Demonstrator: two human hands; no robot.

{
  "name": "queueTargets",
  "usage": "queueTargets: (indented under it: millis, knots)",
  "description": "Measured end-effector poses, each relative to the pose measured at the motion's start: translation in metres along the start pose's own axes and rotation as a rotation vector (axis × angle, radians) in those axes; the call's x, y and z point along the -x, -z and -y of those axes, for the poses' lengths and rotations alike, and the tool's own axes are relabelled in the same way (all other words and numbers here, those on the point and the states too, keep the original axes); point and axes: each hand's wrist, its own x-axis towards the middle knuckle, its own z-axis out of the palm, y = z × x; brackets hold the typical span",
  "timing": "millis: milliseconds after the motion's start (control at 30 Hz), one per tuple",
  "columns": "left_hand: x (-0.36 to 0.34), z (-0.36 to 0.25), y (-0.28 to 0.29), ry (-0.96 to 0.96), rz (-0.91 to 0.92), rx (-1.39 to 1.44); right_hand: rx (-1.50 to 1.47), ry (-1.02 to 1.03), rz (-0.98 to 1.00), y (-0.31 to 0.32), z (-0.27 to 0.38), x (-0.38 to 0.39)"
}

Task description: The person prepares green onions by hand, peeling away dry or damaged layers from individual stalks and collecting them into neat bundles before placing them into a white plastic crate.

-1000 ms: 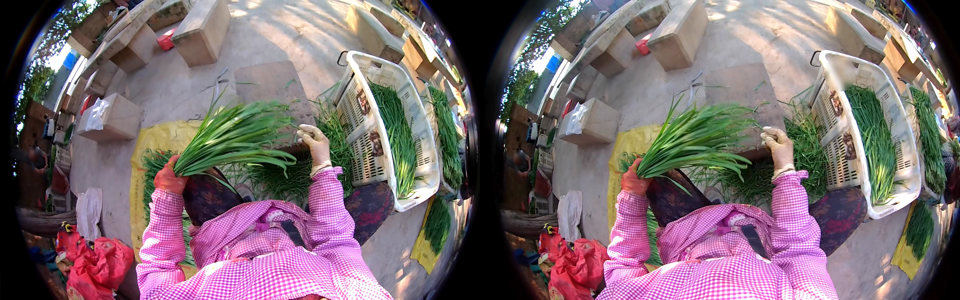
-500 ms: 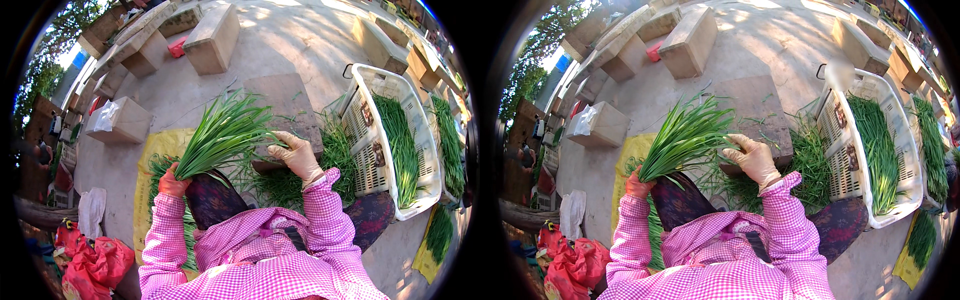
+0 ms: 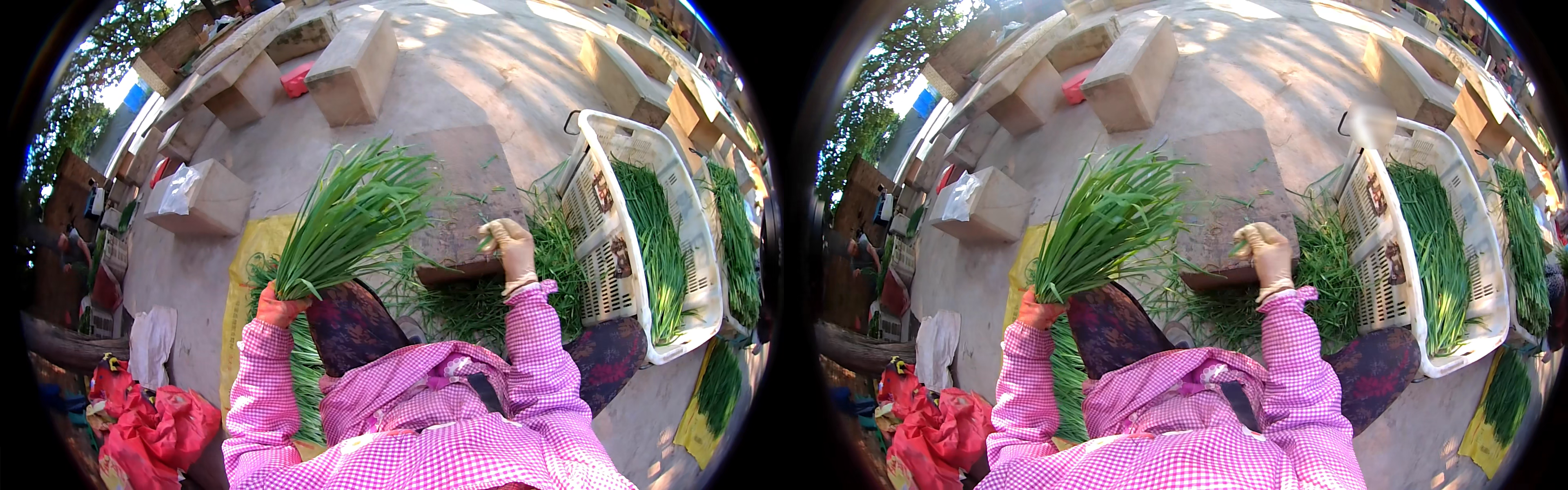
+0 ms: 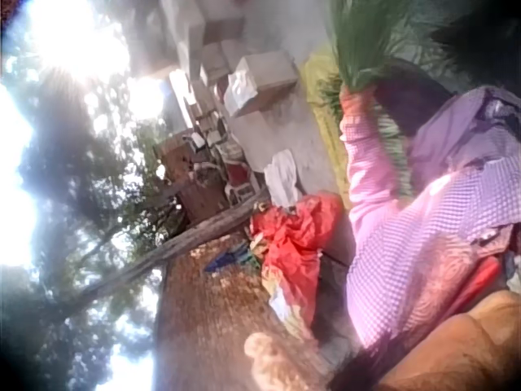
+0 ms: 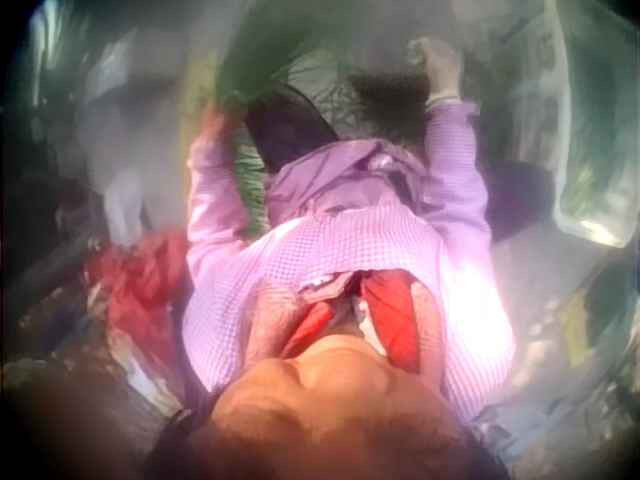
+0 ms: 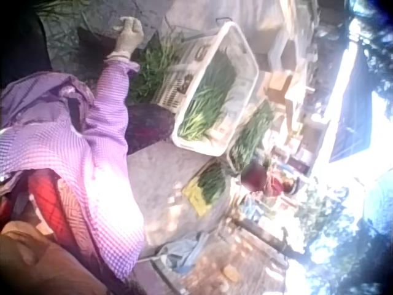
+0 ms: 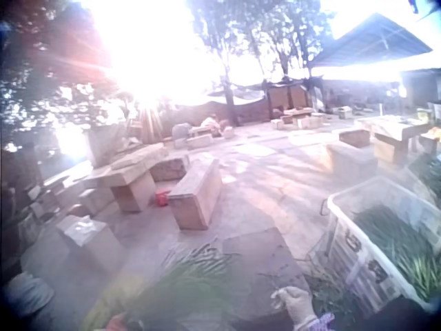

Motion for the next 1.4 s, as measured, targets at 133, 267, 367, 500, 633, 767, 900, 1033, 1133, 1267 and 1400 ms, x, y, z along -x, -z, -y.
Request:
queueTargets:
  millis: [133, 267, 367, 500, 633, 767, 900, 1033, 1133, 1267, 1400]
  knots:
    - [0.007, -0.020, -0.007, 0.198, -0.144, -0.109, 0.527, -0.008, -0.037, 0.046, -0.018, 0.008]
    - [0.016, -0.013, 0.000, 0.168, -0.088, 0.201, 0.876, -0.060, -0.009, 0.054, -0.047, 0.020]
    - [0.022, -0.012, -0.002, 0.182, -0.090, 0.276, 0.614, -0.150, 0.055, 0.047, -0.050, 0.021]
    - [0.026, -0.010, 0.002, 0.204, -0.104, 0.332, 0.323, -0.149, 0.156, 0.023, -0.030, 0.015]
    - [0.028, -0.005, 0.005, 0.240, -0.150, 0.386, 0.313, -0.141, 0.277, 0.000, -0.006, 0.007]
    - [0.033, -0.006, 0.002, 0.228, -0.130, 0.407, 0.154, -0.059, 0.311, -0.040, 0.010, 0.000]
    - [0.034, 0.004, 0.012, 0.197, -0.023, 0.373, 0.144, -0.069, 0.368, -0.094, 0.049, -0.012]
    - [0.040, 0.000, 0.008, 0.189, 0.013, 0.307, 0.320, 0.015, 0.404, -0.141, 0.056, -0.011]
    - [0.042, -0.003, 0.007, 0.159, 0.034, 0.171, 0.242, -0.004, 0.372, -0.139, 0.059, -0.015]
    - [0.040, -0.005, 0.002, 0.139, 0.113, 0.184, 0.010, 0.190, 0.001, -0.089, 0.088, -0.029]
    - [0.037, -0.013, -0.008, 0.104, 0.153, 0.130, 0.048, 0.526, -0.071, -0.106, 0.151, 0.000]
